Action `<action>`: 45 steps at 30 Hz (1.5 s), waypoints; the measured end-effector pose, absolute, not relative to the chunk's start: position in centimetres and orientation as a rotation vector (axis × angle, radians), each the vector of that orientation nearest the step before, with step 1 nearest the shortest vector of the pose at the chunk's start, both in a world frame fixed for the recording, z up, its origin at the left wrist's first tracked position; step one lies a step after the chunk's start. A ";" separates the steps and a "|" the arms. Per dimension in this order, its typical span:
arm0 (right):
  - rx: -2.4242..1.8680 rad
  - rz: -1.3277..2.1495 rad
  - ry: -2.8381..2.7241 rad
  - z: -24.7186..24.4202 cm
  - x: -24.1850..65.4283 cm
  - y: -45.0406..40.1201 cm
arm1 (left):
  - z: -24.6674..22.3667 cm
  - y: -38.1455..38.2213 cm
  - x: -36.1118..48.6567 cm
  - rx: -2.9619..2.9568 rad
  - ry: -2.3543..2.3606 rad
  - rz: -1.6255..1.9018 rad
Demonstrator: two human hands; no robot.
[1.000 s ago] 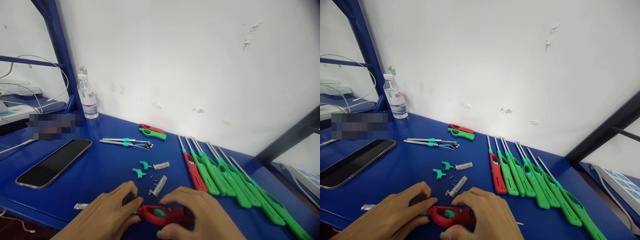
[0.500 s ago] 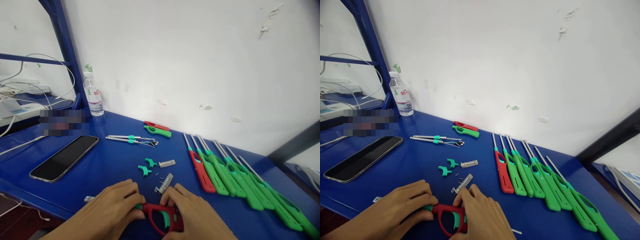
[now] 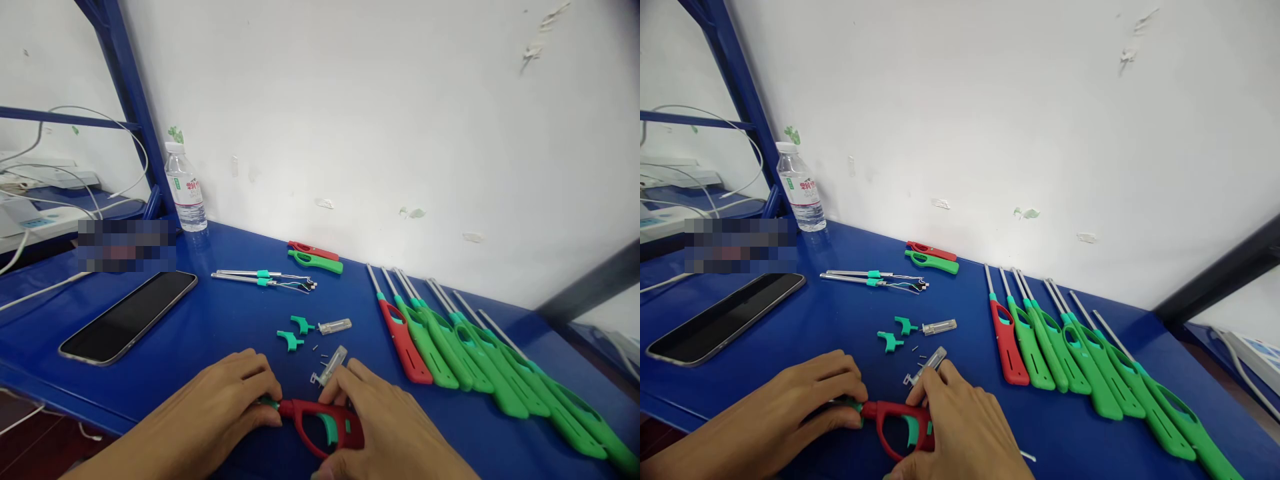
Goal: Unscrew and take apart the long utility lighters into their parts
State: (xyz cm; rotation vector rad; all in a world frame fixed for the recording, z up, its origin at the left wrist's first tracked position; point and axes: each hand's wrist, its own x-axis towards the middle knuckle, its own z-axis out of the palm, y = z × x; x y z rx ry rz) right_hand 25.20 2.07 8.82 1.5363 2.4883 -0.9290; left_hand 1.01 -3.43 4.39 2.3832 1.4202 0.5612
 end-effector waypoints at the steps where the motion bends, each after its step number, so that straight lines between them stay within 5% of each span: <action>1: 1.546 -0.925 2.486 8.8 25.2 2.0 | 4.5 -3.4 1.0 2.368 1.426 0.552; 12: 1.828 -1.359 2.634 8.6 27.7 1.5 | 4.5 -3.9 0.2 2.330 1.526 0.561; 21: 2.202 -0.601 2.502 6.1 31.7 4.1 | 6.4 -4.5 1.3 2.864 1.599 0.815; 36: 1.765 -0.861 2.437 7.6 29.7 2.3 | 4.0 -4.3 3.5 2.746 1.508 0.848; 45: 1.662 -0.851 2.526 7.8 29.9 2.7 | 4.3 -3.5 2.2 2.509 1.830 1.270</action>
